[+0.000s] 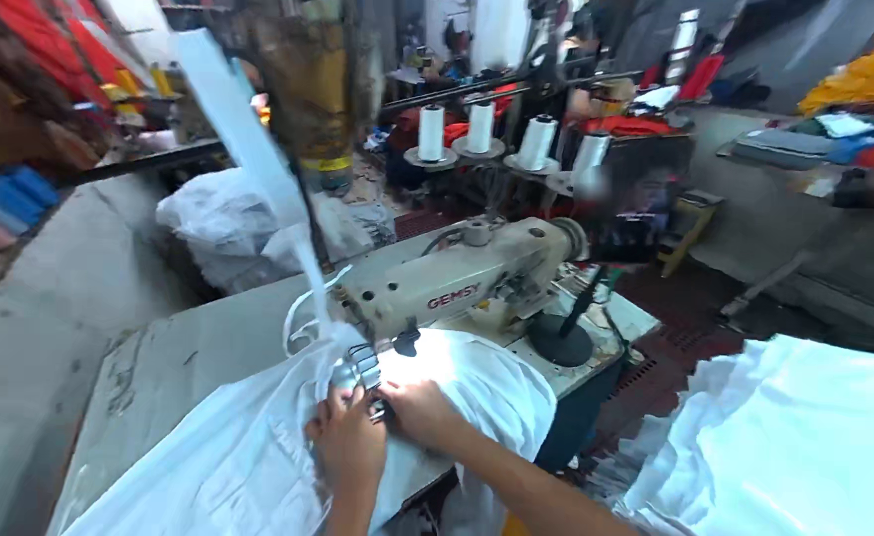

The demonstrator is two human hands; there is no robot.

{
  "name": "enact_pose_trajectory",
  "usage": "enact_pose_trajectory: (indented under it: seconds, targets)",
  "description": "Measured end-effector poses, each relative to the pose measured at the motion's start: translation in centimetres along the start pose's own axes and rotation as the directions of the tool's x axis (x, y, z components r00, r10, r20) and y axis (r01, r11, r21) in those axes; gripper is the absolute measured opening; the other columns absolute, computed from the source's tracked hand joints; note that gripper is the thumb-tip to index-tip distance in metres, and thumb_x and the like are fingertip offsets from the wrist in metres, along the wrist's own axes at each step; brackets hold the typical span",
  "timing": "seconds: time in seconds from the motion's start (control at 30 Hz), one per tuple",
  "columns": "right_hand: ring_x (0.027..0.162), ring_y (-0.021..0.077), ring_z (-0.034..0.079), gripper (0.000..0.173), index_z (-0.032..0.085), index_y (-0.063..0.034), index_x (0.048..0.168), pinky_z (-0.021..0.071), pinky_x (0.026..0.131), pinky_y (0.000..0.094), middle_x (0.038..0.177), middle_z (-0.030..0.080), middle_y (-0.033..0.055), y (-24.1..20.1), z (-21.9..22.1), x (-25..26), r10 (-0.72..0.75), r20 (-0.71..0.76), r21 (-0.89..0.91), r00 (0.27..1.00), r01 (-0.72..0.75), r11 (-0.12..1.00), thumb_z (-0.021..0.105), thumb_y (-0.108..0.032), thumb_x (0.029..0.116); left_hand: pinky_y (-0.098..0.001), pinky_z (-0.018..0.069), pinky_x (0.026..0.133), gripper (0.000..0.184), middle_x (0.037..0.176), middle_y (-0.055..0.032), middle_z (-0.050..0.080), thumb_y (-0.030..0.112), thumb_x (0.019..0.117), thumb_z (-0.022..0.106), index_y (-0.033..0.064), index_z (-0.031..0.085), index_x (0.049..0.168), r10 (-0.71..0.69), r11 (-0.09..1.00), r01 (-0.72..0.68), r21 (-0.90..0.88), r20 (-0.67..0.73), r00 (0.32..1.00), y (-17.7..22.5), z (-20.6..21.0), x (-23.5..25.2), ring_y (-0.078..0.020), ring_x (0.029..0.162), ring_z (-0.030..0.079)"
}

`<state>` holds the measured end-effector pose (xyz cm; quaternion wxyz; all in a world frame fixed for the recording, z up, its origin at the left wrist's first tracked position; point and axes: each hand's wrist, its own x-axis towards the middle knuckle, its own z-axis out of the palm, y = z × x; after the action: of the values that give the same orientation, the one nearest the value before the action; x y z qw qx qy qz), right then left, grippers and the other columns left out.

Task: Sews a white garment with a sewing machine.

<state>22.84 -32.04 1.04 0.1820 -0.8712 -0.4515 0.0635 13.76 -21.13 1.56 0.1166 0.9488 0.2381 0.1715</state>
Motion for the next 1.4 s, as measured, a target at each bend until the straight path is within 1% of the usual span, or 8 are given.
enact_pose_trajectory:
  seconds: [0.23,0.6,0.8,0.9,0.97,1.13,1.3,1.4]
  targets:
    - [0.079,0.0333,0.073,0.050,0.070,-0.0280,0.133,0.0560,0.065,0.0556,0.099,0.076,0.0102,0.4,1.2,-1.2,0.009,-0.112,-0.111,0.994,-0.021,0.994,0.065,-0.014,0.0859,-0.0557,0.0447,0.089,0.029,0.114,-0.0107,0.068,0.029,0.0990,0.056,0.0198,0.077,0.115,0.038,0.998,-0.034,0.055,-0.074,0.997,-2.0,2.2,0.1,-0.0329,0.106,0.064]
    - [0.095,0.0361,0.072,0.031,0.064,-0.0041,0.126,0.0565,0.073,0.0557,0.109,0.072,0.0174,-3.8,0.1,0.9,0.190,0.130,-0.224,0.973,-0.157,0.962,0.052,-0.016,0.0998,-0.0593,0.0427,0.100,0.030,0.123,-0.0108,0.068,0.040,0.1012,0.055,0.0215,0.077,0.111,0.403,0.907,-0.393,-0.153,0.043,0.914,-8.4,1.6,6.9,-0.0341,0.121,0.059]
    - [0.109,0.0345,0.069,0.040,0.058,-0.0073,0.139,0.0553,0.085,0.0560,0.122,0.069,0.0161,-4.6,-0.9,1.1,0.239,0.243,-0.149,0.940,-0.208,0.967,0.053,-0.017,0.1003,-0.0597,0.0362,0.108,0.029,0.130,-0.0104,0.065,0.037,0.1019,0.056,0.0197,0.077,0.112,0.284,0.956,-0.278,-0.091,0.064,0.957,-7.9,0.6,8.8,-0.0340,0.127,0.056]
    - [0.110,0.0344,0.069,0.039,0.062,-0.0078,0.134,0.0553,0.087,0.0565,0.120,0.070,0.0154,-3.9,-1.0,0.7,0.175,0.223,-0.095,0.959,-0.157,0.983,0.058,-0.015,0.0962,-0.0429,0.0532,0.097,0.027,0.110,-0.0091,0.072,0.028,0.1020,0.058,0.0092,0.077,0.106,0.172,0.906,-0.231,-0.355,-0.189,0.967,-6.4,-0.1,4.7,-0.0229,0.106,0.068]
    - [0.111,0.0334,0.069,0.036,0.064,-0.0095,0.130,0.0555,0.086,0.0559,0.120,0.071,0.0139,-3.2,-0.8,0.6,0.130,0.196,-0.082,0.972,-0.116,0.990,0.060,-0.015,0.0943,-0.0305,0.0589,0.083,0.027,0.097,-0.0062,0.073,0.024,0.1047,0.053,0.0044,0.072,0.108,0.129,0.788,-0.181,-0.588,-0.129,0.983,-6.5,0.4,2.6,-0.0126,0.088,0.070]
    - [0.103,0.0353,0.072,0.040,0.067,-0.0170,0.136,0.0561,0.085,0.0587,0.113,0.075,0.0141,0.7,-1.4,0.8,0.042,0.102,-0.073,0.994,-0.035,0.997,0.057,-0.018,0.0982,-0.0480,0.0414,0.114,0.041,0.129,-0.0083,0.070,0.038,0.1075,0.046,0.0098,0.069,0.127,0.280,0.873,-0.265,-0.410,-0.024,0.960,-9.4,1.2,4.8,-0.0264,0.129,0.059]
    - [0.110,0.0412,0.068,0.062,0.067,-0.0017,0.130,0.0530,0.094,0.0597,0.117,0.069,0.0254,5.2,-3.5,2.8,0.201,0.048,-0.170,0.978,-0.190,0.967,0.051,-0.055,0.1012,-0.0482,0.0378,0.116,0.047,0.132,-0.0082,0.068,0.043,0.1093,0.038,0.0131,0.069,0.130,0.243,0.904,-0.216,-0.370,0.026,0.970,-9.4,2.1,9.8,-0.0262,0.132,0.057]
    - [0.111,0.0400,0.068,0.046,0.068,0.0011,0.125,0.0528,0.098,0.0550,0.115,0.070,0.0261,4.8,-2.9,2.8,0.033,-0.016,-0.171,0.999,-0.036,0.985,0.048,-0.034,0.1042,-0.0524,0.0270,0.121,0.048,0.144,-0.0096,0.058,0.050,0.1022,0.051,0.0186,0.065,0.136,0.136,0.952,-0.091,-0.293,0.138,0.981,-8.2,2.5,11.4,-0.0291,0.141,0.046]
